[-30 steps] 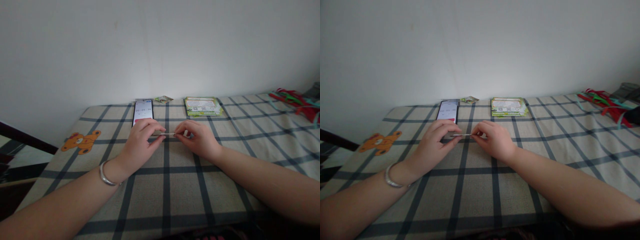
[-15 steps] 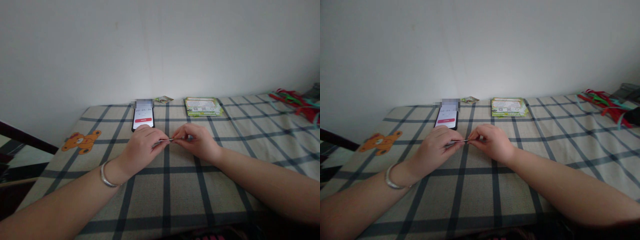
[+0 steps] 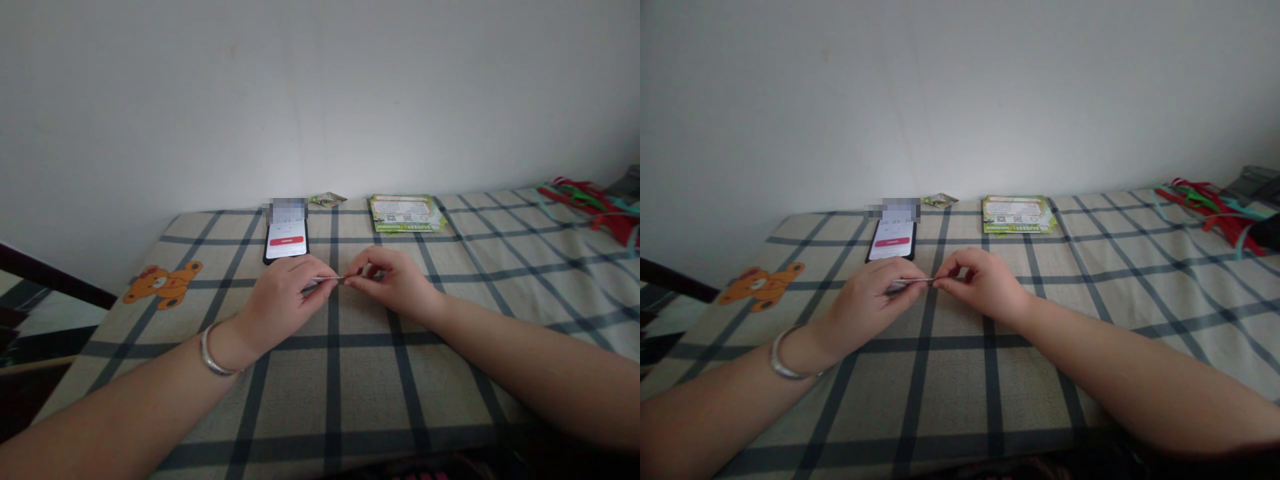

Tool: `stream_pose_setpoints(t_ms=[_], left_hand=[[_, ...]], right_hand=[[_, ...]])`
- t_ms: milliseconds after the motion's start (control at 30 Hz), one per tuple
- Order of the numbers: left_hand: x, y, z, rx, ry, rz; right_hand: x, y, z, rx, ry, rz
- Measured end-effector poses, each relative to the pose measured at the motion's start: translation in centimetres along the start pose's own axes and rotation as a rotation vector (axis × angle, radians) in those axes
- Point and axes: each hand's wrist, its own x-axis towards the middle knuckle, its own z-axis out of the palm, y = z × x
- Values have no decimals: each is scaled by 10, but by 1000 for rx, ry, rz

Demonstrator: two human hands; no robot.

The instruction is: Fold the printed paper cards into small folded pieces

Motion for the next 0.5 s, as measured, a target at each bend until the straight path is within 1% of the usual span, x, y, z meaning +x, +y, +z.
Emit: stream_pose_setpoints(t_ms=[167,367,500], left_hand=[[0,1,-1,-37,32,-7],[0,0,-1,-30,56,53],[0,0,0,-50,49,24]], right_hand=[[3,2,-4,250,-112,122],[6,10,-4,421,-160,223],[7,10,-2,484,-183,255]])
